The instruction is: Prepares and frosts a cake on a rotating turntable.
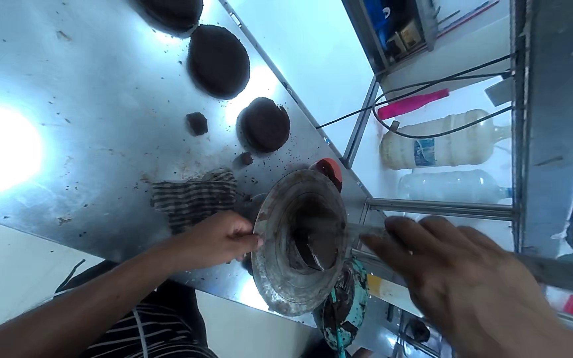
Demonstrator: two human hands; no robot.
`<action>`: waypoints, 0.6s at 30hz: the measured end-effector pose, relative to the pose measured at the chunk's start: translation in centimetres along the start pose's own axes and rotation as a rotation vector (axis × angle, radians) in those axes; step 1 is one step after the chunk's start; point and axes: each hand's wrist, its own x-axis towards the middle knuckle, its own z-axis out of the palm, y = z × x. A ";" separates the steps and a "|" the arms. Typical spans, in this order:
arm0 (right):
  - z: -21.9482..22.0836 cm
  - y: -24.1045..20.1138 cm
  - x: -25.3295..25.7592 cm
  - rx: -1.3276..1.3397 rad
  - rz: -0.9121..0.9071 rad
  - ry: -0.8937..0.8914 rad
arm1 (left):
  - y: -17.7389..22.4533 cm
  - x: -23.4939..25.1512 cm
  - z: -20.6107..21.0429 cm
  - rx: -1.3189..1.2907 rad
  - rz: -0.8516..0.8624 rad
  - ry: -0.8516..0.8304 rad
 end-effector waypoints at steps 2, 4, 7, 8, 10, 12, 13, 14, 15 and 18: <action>0.7 1.5 0.7 -0.038 0.021 -0.005 | 0.2 0.0 0.0 0.003 0.001 0.016; 1.1 2.3 1.1 -0.094 0.047 -0.038 | 0.3 0.0 0.1 0.000 0.004 0.028; 0.9 1.7 0.9 -0.089 0.043 -0.054 | 0.2 0.0 0.1 -0.005 0.001 0.028; 0.8 1.3 0.6 -0.070 0.033 -0.042 | 0.2 0.1 0.0 -0.004 -0.003 0.025; 0.6 0.4 0.2 -0.034 0.013 -0.012 | 0.3 0.2 -0.1 -0.007 -0.017 0.019; -0.1 -0.5 0.0 -0.015 0.018 -0.047 | 0.4 0.2 -0.2 -0.010 -0.031 0.022; -0.5 -0.8 -0.1 -0.009 0.018 -0.067 | 0.5 0.3 -0.3 -0.002 -0.028 0.026; -0.7 -1.1 -0.2 -0.006 0.016 -0.079 | 0.5 0.4 -0.3 0.009 -0.023 0.032; -0.9 -1.3 -0.2 -0.004 0.013 -0.083 | 0.5 0.5 -0.4 0.018 -0.012 0.043; -1.3 -1.6 -0.1 0.010 0.006 -0.093 | 0.8 0.9 -0.7 0.031 0.026 0.084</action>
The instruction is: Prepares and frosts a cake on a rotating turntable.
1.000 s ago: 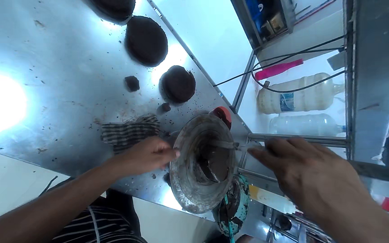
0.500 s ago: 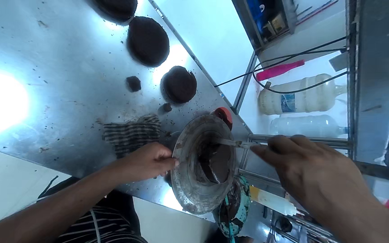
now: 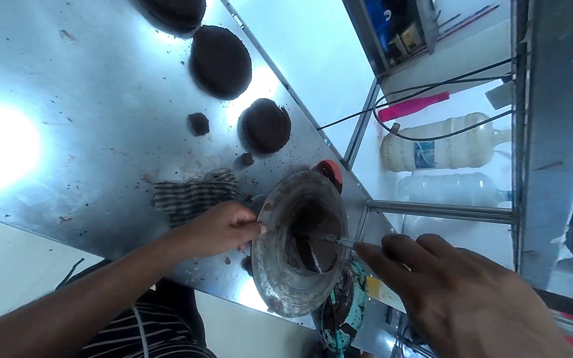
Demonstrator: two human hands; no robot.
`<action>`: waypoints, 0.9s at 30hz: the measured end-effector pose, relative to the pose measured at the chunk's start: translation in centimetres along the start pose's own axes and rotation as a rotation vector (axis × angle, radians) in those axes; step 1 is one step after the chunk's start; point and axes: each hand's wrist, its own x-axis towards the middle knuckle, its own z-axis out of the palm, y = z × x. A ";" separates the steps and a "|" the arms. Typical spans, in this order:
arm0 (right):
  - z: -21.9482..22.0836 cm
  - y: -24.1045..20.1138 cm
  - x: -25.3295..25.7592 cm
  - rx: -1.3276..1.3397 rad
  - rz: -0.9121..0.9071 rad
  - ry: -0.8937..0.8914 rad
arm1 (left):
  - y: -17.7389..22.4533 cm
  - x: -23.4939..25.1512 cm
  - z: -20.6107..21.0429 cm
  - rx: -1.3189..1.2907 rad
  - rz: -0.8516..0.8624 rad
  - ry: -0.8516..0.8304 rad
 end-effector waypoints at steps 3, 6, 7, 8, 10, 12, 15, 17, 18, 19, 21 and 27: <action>0.2 0.1 0.1 -0.017 -0.012 0.022 | 0.4 0.9 -0.4 0.028 0.018 0.056; 0.4 0.4 0.2 -0.041 -0.023 0.053 | 1.1 1.7 -0.5 -0.006 -0.002 0.155; 0.6 0.5 0.2 -0.041 -0.023 0.063 | 1.3 1.9 -0.5 -0.019 -0.011 0.181; 0.7 0.6 0.2 -0.037 -0.021 0.073 | 1.4 1.9 -0.5 -0.027 -0.017 0.188; 1.0 0.9 0.0 -0.034 -0.022 0.096 | 1.5 1.6 -0.5 -0.028 -0.018 0.147; 1.5 1.1 -0.1 -0.043 -0.019 0.115 | 0.9 1.0 -0.4 -0.010 -0.002 0.095; 2.4 1.4 -0.6 -0.037 -0.005 0.125 | 0.3 0.5 0.1 -0.026 0.007 0.068; 2.8 1.3 -1.0 -0.029 0.009 0.128 | 0.2 0.4 0.3 -0.045 0.005 0.073; 2.9 1.3 -1.2 -0.025 0.016 0.128 | 0.1 0.4 0.3 -0.047 0.005 0.074; 3.0 1.2 -1.3 -0.023 0.022 0.128 | 0.0 0.4 0.3 -0.048 0.006 0.072; 3.1 1.0 -1.5 -0.021 0.031 0.124 | -0.2 0.3 0.4 -0.046 -0.002 0.061; 2.7 0.2 -2.1 -0.007 0.057 0.063 | -1.2 -1.3 1.4 -0.035 -0.053 -0.126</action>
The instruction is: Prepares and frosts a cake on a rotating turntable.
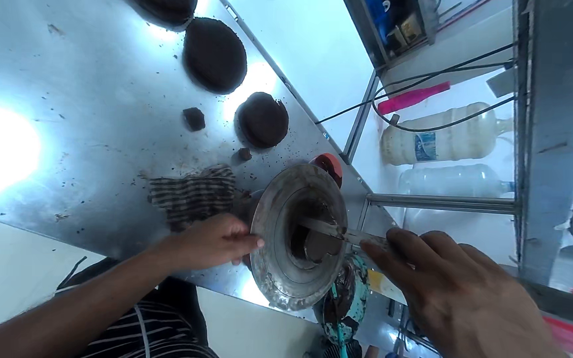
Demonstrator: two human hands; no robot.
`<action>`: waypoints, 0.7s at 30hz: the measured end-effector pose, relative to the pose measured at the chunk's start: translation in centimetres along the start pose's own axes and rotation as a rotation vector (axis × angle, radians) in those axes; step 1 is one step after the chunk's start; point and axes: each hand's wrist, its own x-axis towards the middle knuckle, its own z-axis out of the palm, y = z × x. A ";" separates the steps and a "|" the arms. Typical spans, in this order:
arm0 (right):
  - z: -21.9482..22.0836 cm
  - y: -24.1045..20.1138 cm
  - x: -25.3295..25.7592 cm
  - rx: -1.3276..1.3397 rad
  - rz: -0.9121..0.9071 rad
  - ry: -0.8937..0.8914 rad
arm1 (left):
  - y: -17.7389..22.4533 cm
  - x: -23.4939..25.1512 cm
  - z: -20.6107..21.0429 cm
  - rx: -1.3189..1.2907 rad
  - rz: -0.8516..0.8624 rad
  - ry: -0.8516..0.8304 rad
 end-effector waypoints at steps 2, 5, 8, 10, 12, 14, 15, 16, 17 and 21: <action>-0.5 -0.4 0.0 0.013 -0.006 -0.015 | -0.2 -0.3 0.4 -0.020 0.003 -0.045; -1.3 -1.0 0.0 0.023 -0.017 -0.040 | -0.1 -0.6 0.6 -0.031 -0.022 -0.059; -1.6 -1.2 0.1 0.022 -0.026 -0.041 | -0.2 -0.7 0.8 -0.046 -0.019 -0.065; -1.5 -0.8 0.2 0.022 -0.026 -0.022 | -0.4 -0.9 1.0 -0.071 -0.006 -0.075; -0.9 0.1 0.7 0.003 -0.018 0.014 | -0.5 -0.9 1.3 -0.092 0.006 -0.077; 0.0 1.1 1.3 -0.024 -0.003 0.041 | -0.5 -0.9 1.3 -0.106 0.004 -0.075; 0.2 1.4 1.6 -0.034 -0.001 0.042 | -0.4 -0.9 1.3 -0.104 0.002 -0.071; 0.3 1.6 1.8 -0.037 -0.001 0.036 | -0.3 -0.9 1.2 -0.099 0.002 -0.064; 0.2 1.5 1.9 -0.040 -0.002 0.022 | -0.2 -0.9 1.1 -0.088 0.001 -0.057; -0.9 0.7 2.0 -0.047 -0.001 -0.040 | 0.0 -0.7 0.5 -0.045 0.000 -0.035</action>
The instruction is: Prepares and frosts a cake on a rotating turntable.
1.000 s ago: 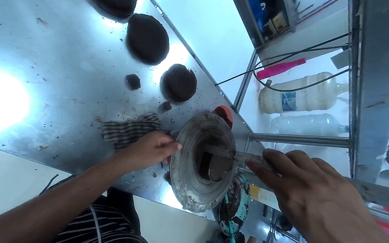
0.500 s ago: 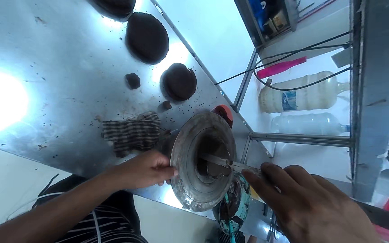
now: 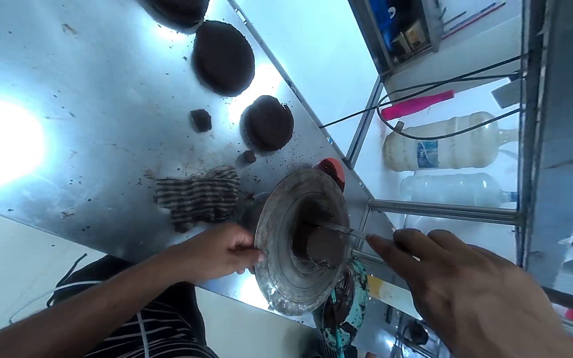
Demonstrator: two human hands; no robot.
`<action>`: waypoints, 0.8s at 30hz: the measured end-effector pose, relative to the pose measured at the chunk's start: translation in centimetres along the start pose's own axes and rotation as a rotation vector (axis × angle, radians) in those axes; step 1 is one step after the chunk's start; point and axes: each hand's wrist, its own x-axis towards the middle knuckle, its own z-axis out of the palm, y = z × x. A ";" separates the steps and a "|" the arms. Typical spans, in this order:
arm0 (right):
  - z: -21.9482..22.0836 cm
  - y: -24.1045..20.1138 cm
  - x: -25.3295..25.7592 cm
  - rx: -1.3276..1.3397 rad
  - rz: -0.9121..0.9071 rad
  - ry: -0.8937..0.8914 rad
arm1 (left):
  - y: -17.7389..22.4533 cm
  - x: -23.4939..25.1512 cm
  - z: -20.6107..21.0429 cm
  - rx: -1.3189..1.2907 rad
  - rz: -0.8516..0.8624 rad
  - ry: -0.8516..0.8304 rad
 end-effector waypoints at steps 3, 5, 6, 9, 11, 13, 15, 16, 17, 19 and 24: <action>-1.0 -0.5 -0.1 0.038 -0.016 -0.040 | 0.2 0.3 -0.6 0.010 0.027 0.030; -1.5 -0.9 -0.1 0.054 -0.035 -0.036 | 0.5 0.6 -1.1 0.026 0.038 0.060; -1.7 -1.0 -0.1 0.053 -0.045 -0.035 | 0.6 0.8 -1.4 0.044 0.043 0.072; -2.2 -1.5 0.0 0.040 -0.061 -0.036 | 1.2 1.6 -2.4 0.083 0.078 0.127; -2.4 -1.5 0.0 0.042 -0.064 -0.035 | 1.9 2.3 -2.9 0.099 0.082 0.190; -2.2 -1.4 0.1 0.040 -0.069 -0.028 | 2.4 3.3 -3.3 0.099 0.063 0.274; -2.0 -1.2 0.1 0.035 -0.069 -0.023 | 2.6 4.5 -3.6 0.072 0.087 0.352; -1.9 -1.1 0.1 0.036 -0.070 -0.017 | 2.7 4.8 -3.7 0.058 0.099 0.374; -1.8 -0.9 0.1 0.036 -0.070 -0.013 | 2.9 5.1 -3.8 0.048 0.106 0.388; -1.7 -0.7 0.1 0.030 -0.070 -0.015 | 3.0 5.0 -3.8 0.035 0.092 0.373; -1.1 -0.3 0.0 0.027 -0.064 -0.005 | 2.5 2.9 -3.1 0.062 0.056 0.210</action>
